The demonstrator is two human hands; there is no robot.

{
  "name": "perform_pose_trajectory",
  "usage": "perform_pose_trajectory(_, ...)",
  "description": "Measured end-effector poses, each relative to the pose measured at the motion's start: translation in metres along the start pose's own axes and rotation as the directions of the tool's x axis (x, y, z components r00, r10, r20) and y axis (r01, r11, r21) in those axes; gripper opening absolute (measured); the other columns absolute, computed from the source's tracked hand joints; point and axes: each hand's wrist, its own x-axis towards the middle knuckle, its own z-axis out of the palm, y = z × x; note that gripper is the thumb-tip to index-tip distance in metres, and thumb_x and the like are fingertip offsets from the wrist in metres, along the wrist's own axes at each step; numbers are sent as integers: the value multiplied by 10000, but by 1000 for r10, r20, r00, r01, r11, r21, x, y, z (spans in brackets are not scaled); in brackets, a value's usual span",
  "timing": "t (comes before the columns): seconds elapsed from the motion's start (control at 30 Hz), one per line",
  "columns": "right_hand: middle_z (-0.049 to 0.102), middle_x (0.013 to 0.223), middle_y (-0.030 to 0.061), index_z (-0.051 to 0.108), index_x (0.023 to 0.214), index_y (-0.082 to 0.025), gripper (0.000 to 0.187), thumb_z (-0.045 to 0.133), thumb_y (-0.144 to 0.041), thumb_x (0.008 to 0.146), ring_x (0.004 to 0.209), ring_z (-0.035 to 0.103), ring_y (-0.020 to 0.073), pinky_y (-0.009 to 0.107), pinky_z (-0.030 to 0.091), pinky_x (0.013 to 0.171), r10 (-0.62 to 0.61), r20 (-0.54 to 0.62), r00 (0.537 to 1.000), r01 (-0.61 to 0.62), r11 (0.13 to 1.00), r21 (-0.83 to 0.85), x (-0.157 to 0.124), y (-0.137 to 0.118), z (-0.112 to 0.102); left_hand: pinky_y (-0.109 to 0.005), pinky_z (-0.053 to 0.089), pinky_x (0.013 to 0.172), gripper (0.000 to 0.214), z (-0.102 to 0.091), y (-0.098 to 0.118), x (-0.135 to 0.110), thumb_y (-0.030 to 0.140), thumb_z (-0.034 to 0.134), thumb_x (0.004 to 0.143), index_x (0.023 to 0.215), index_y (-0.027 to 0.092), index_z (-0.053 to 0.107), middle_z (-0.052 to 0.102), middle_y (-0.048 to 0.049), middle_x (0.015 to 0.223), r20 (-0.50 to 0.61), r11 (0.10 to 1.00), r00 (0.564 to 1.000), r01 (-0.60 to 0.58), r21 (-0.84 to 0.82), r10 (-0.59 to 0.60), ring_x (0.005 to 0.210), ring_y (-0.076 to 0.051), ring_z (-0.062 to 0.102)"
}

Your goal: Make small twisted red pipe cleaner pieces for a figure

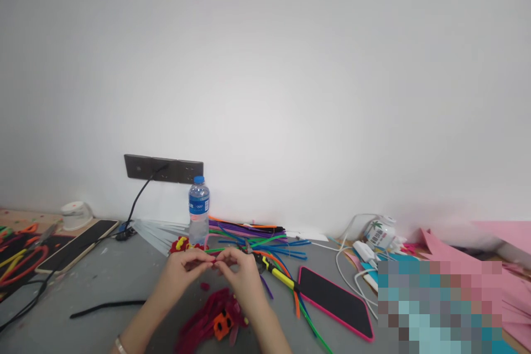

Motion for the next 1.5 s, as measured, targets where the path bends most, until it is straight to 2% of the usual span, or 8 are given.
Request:
perform_pose_trajectory(0.17, 665, 636, -3, 604, 746, -194, 108, 562, -261, 819, 573, 653, 159, 243, 496, 573, -4, -9, 1000, 3, 996, -89, -2, 3, 5, -273, 539, 639, 158, 4, -2, -1, 225, 606, 766, 774, 183, 758, 758, -65, 784, -28, 991, 998, -50, 120, 54, 714, -206, 684)
perform_pose_trajectory(0.4, 678, 704, 11, 610, 761, -211, 89, 547, -189, 819, 680, 648, 186, 277, 483, 670, -44, -45, 998, 30, 957, -290, -2, 5, 3, -244, 495, 634, 159, 6, 0, -3, 217, 558, 812, 785, 184, 711, 726, -44, 781, -28, 970, 999, -26, 241, 34, 730, -190, 662)
perform_pose_trajectory(0.57, 676, 749, 2, 604, 781, -217, 149, 524, -91, 780, 745, 628, 189, 452, 357, 952, -89, -69, 994, 39, 845, -533, 2, 17, -12, -230, 446, 618, 142, -13, 5, -2, 240, 588, 788, 777, 175, 714, 732, -39, 796, 164, 952, 984, 13, 305, -66, 696, -173, 635)
perform_pose_trajectory(0.67, 688, 778, -4, 605, 761, -225, 187, 504, -68, 772, 792, 623, 192, 523, 265, 1015, -88, -39, 995, 48, 807, -589, 2, 25, -15, -224, 431, 637, 151, -19, 5, -3, 217, 591, 755, 766, 181, 737, 743, -32, 798, 275, 936, 954, 19, 351, -122, 701, -166, 634)
perform_pose_trajectory(0.8, 694, 811, -12, 600, 760, -242, 244, 503, -21, 723, 886, 613, 211, 593, 160, 1060, -70, 11, 997, 61, 774, -630, 1, 31, -7, -249, 432, 674, 188, -18, 3, -5, 228, 590, 719, 736, 178, 771, 757, -54, 767, 321, 888, 920, 55, 457, -223, 733, -198, 657)
perform_pose_trajectory(1.0, 678, 947, 6, 613, 840, -263, 353, 440, 21, 721, 992, 591, 215, 607, 109, 1090, -62, 17, 998, 58, 756, -652, 2, 34, -4, -243, 406, 613, 213, -17, 1, -6, 248, 589, 697, 760, 184, 782, 756, -49, 736, 327, 885, 907, 95, 455, -265, 679, -194, 637)
perform_pose_trajectory(1.13, 679, 899, -7, 617, 805, -253, 365, 417, 34, 701, 957, 609, 202, 620, 111, 1079, -13, 116, 993, 85, 759, -645, 2, 36, -4, -233, 383, 580, 203, -16, 0, -6, 238, 601, 674, 764, 177, 772, 736, -40, 713, 327, 878, 902, 105, 467, -282, 651, -181, 609)
perform_pose_trajectory(1.5, 655, 876, -4, 621, 833, -262, 366, 423, 24, 717, 937, 601, 189, 517, 205, 1074, -29, 191, 981, 150, 735, -661, 0, 34, -7, -246, 372, 625, 394, -21, 4, -2, 354, 433, 872, 718, 155, 736, 735, -64, 724, 223, 870, 957, 55, 489, -185, 676, -188, 620)
